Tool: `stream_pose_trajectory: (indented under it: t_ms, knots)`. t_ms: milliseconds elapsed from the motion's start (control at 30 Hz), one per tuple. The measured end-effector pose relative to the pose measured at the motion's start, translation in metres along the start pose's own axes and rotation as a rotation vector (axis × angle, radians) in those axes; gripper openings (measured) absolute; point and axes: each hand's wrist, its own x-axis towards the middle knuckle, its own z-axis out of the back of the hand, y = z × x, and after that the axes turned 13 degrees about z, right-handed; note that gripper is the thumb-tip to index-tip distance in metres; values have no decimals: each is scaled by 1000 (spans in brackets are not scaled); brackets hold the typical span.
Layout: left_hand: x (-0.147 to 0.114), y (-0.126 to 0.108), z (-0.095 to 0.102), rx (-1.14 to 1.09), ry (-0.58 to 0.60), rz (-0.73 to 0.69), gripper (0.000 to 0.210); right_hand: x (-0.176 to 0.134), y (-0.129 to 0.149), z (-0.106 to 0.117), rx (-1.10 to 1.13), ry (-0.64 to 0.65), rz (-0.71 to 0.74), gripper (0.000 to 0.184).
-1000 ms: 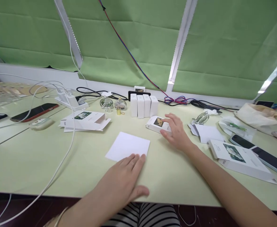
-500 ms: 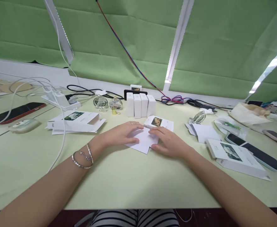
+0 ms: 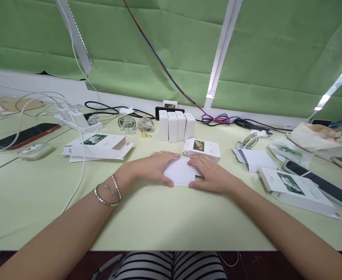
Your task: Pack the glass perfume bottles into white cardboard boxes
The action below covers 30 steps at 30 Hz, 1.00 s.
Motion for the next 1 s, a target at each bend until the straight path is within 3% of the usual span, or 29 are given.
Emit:
stream_pose_trajectory:
  t_ms: [133, 367, 567, 733, 833, 1000]
  knots:
    - [-1, -1, -1, -7, 7, -12, 87, 0, -1, 0, 10, -5, 14, 57]
    - [-2, -3, -2, -6, -40, -52, 80, -4, -1, -2, -9, 11, 3, 73]
    - [-4, -7, -3, 3, -144, -134, 72, -2, 1, 0, -26, -22, 25, 67]
    - [-4, -7, -4, -77, -108, -151, 68, -3, -1, 2, 30, -31, 40, 61]
    - [-3, -6, -3, -138, -50, -119, 72, -6, -2, 3, 76, -23, 21, 60]
    - [-2, -3, 0, -247, -124, 47, 72, -8, -6, 5, 52, -46, -88, 58]
